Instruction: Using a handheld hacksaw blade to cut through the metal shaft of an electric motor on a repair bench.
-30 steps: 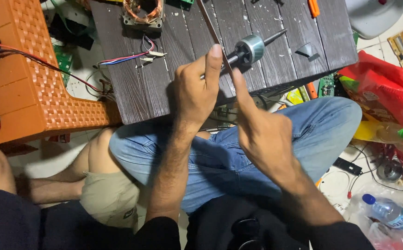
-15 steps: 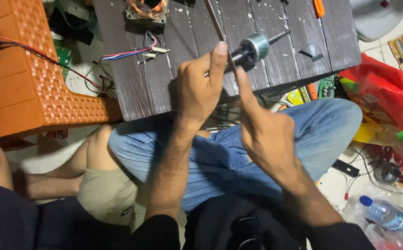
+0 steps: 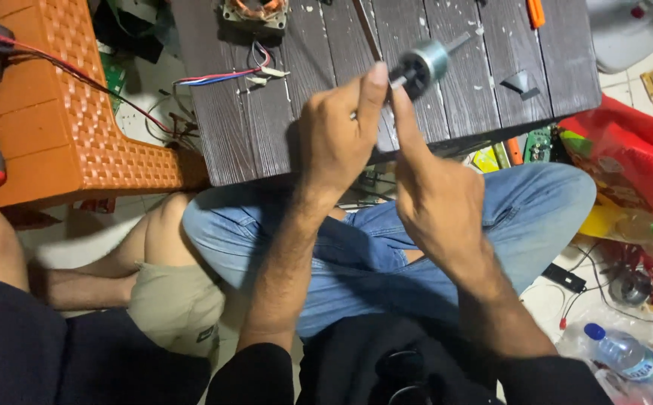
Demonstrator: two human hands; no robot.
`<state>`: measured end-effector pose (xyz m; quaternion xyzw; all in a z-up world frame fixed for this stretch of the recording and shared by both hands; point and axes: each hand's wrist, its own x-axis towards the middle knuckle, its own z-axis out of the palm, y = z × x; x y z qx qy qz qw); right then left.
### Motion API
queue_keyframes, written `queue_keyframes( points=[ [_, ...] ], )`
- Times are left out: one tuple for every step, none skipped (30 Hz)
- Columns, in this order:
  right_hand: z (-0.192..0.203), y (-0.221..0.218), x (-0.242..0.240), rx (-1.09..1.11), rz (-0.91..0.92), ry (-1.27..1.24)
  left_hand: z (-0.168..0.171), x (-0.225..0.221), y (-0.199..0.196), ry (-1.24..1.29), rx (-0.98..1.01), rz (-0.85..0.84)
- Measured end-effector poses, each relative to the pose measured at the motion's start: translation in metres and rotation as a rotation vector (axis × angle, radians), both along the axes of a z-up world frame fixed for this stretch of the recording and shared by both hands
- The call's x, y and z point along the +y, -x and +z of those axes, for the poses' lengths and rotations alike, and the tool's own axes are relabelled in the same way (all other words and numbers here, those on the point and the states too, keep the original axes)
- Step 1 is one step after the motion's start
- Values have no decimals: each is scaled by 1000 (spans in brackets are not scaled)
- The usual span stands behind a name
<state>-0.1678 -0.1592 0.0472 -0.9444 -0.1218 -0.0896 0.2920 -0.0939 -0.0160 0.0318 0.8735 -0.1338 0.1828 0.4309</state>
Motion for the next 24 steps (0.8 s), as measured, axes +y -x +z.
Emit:
queue_keyframes(
  points=[
    [-3, 10, -5, 6, 2, 4, 3, 0, 0, 4, 6, 2],
    [-6, 19, -11, 17, 5, -7, 6, 0, 0, 46, 6, -7],
    [-9, 30, -18, 31, 3, -13, 8, -2, 0, 93, 9, -20],
    [-11, 42, -23, 40, -1, -7, 12, -1, 3, 100, 19, -23],
    [-14, 50, -28, 88, -6, -45, 17, 1, 3, 36, 122, -5],
    [-16, 59, -34, 135, -11, -83, 24, 3, 4, -29, 224, 12],
    [-18, 63, -36, 137, -12, -81, 16, 3, 1, -27, 226, 10],
    [-20, 67, -40, 119, -5, -150, 8, 3, -1, 19, 199, -19],
    [-23, 71, -42, 102, 3, -222, 1, 3, -3, 64, 171, -48],
    [-23, 73, -44, 104, 1, -222, -1, 3, -2, 64, 173, -49],
    [-23, 73, -45, 97, 17, -245, -1, 3, -1, 85, 150, -55],
    [-24, 74, -45, 90, 32, -268, -1, 3, -1, 106, 127, -61],
    [-21, 72, -43, 91, 34, -273, -3, 3, -1, 101, 128, -58],
    [-19, 70, -40, 74, 38, -273, -4, 3, -1, 112, 130, -56],
    [-17, 66, -38, 51, 41, -272, -6, 3, -2, 125, 126, -56],
    [-17, 64, -37, 47, 43, -275, -7, 2, -3, 121, 122, -55],
    [-17, 62, -35, 49, 51, -262, -8, 2, -2, 144, 117, -62],
    [-17, 61, -34, 51, 60, -250, -9, 2, -2, 166, 111, -70],
    [-17, 60, -33, 50, 61, -251, -8, 3, -2, 165, 110, -69],
    [-17, 59, -32, 55, 52, -251, -7, 3, -1, 161, 113, -65],
    [-17, 59, -31, 60, 41, -251, -7, 2, -1, 158, 118, -63],
    [-17, 58, -31, 60, 40, -252, -10, 3, -2, 158, 119, -64],
    [-18, 58, -32, 65, 56, -256, -13, 2, -3, 172, 102, -70],
    [-19, 57, -32, 69, 71, -261, -16, 2, -5, 186, 86, -76]
  ],
)
